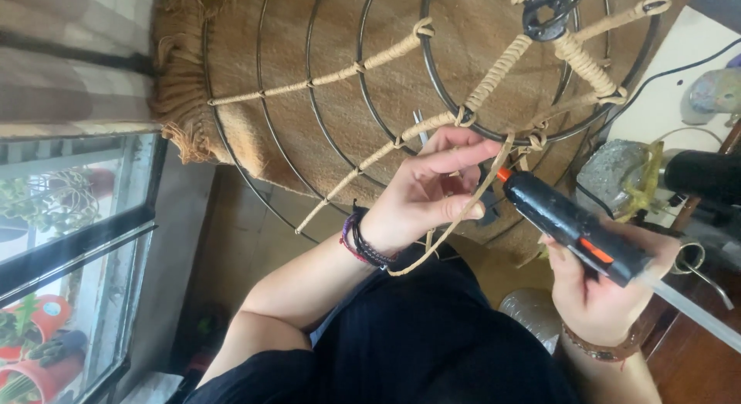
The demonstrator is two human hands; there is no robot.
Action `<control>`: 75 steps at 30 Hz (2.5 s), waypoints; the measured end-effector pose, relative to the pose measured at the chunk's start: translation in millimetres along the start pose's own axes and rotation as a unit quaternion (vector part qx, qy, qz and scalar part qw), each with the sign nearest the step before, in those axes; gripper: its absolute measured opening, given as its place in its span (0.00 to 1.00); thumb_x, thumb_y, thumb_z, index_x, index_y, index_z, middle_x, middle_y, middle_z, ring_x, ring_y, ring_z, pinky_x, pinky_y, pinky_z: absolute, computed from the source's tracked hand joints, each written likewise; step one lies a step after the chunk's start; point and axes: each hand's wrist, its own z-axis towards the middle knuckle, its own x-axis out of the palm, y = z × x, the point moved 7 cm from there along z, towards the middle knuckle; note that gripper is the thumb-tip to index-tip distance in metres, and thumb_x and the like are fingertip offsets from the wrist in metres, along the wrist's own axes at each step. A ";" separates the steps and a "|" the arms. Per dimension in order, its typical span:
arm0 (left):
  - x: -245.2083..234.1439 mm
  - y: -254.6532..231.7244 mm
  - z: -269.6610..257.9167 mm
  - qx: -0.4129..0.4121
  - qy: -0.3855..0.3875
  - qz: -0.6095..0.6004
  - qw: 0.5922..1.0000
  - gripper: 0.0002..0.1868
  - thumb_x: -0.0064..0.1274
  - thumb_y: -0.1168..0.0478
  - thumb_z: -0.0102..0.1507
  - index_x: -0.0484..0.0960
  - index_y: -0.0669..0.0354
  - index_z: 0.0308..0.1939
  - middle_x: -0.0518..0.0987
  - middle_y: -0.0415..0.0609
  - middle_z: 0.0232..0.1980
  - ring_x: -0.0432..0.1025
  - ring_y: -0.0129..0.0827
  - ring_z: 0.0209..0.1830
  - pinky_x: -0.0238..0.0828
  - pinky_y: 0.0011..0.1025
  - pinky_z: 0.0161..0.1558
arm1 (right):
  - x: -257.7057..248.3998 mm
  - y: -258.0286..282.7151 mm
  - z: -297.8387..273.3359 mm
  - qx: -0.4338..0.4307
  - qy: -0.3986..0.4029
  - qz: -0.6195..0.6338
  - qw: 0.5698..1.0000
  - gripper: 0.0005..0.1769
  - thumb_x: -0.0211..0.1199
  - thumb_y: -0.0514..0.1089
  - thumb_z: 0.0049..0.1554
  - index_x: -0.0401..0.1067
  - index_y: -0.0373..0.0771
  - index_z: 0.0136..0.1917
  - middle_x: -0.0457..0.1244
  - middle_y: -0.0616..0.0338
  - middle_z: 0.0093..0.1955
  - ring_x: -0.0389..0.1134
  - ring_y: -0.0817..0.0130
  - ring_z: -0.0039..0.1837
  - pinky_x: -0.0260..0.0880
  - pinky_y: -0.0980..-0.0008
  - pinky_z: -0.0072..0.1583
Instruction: Weaving and securing twine onto a metal furniture frame using scissors, a hot glue gun, and pliers.
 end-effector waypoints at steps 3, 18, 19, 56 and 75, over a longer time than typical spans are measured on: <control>0.4 0.1 -0.6 -0.009 -0.004 -0.018 1.000 0.28 0.65 0.57 0.67 0.76 0.46 0.70 0.65 0.38 0.66 0.61 0.22 0.46 0.70 0.22 0.57 | -0.6 -3.0 -5.0 -0.003 -0.008 0.005 1.000 0.37 0.66 0.43 0.62 0.49 0.14 0.66 0.59 0.34 0.52 0.66 0.43 0.52 0.68 0.56 0.52; 4.2 -6.5 -0.1 0.001 0.013 -0.002 1.000 0.27 0.63 0.55 0.68 0.75 0.48 0.71 0.66 0.40 0.64 0.60 0.23 0.49 0.62 0.20 0.53 | -0.2 -32.2 -29.2 0.023 -0.049 0.030 0.998 0.26 0.68 0.42 0.60 0.55 0.24 0.57 0.60 0.36 0.52 0.70 0.46 0.54 0.69 0.62 0.51; 2.5 -8.0 0.6 0.003 0.002 0.002 1.000 0.26 0.62 0.52 0.68 0.75 0.47 0.70 0.67 0.41 0.64 0.62 0.25 0.55 0.65 0.24 0.58 | -2.2 -47.4 -40.6 0.022 -0.081 0.043 0.996 0.27 0.67 0.41 0.60 0.54 0.22 0.59 0.60 0.33 0.55 0.70 0.46 0.55 0.72 0.60 0.54; -1.3 23.8 6.4 -0.065 -0.167 -0.121 0.976 0.19 0.62 0.73 0.62 0.83 0.60 0.57 0.82 0.48 0.48 0.77 0.28 0.30 0.77 0.21 0.32 | 27.8 18.7 138.1 -0.201 0.147 -0.033 0.968 0.10 0.69 0.46 0.64 0.82 0.46 0.58 0.70 0.57 0.57 0.69 0.60 0.59 0.64 0.53 0.64; -2.0 28.3 3.1 -0.082 -0.152 -0.134 0.976 0.19 0.63 0.69 0.64 0.82 0.63 0.59 0.82 0.43 0.38 0.72 0.21 0.28 0.76 0.16 0.33 | 54.4 40.1 156.4 -0.117 0.320 -0.006 0.940 0.06 0.69 0.44 0.64 0.82 0.40 0.50 0.71 0.60 0.49 0.71 0.64 0.50 0.69 0.63 0.55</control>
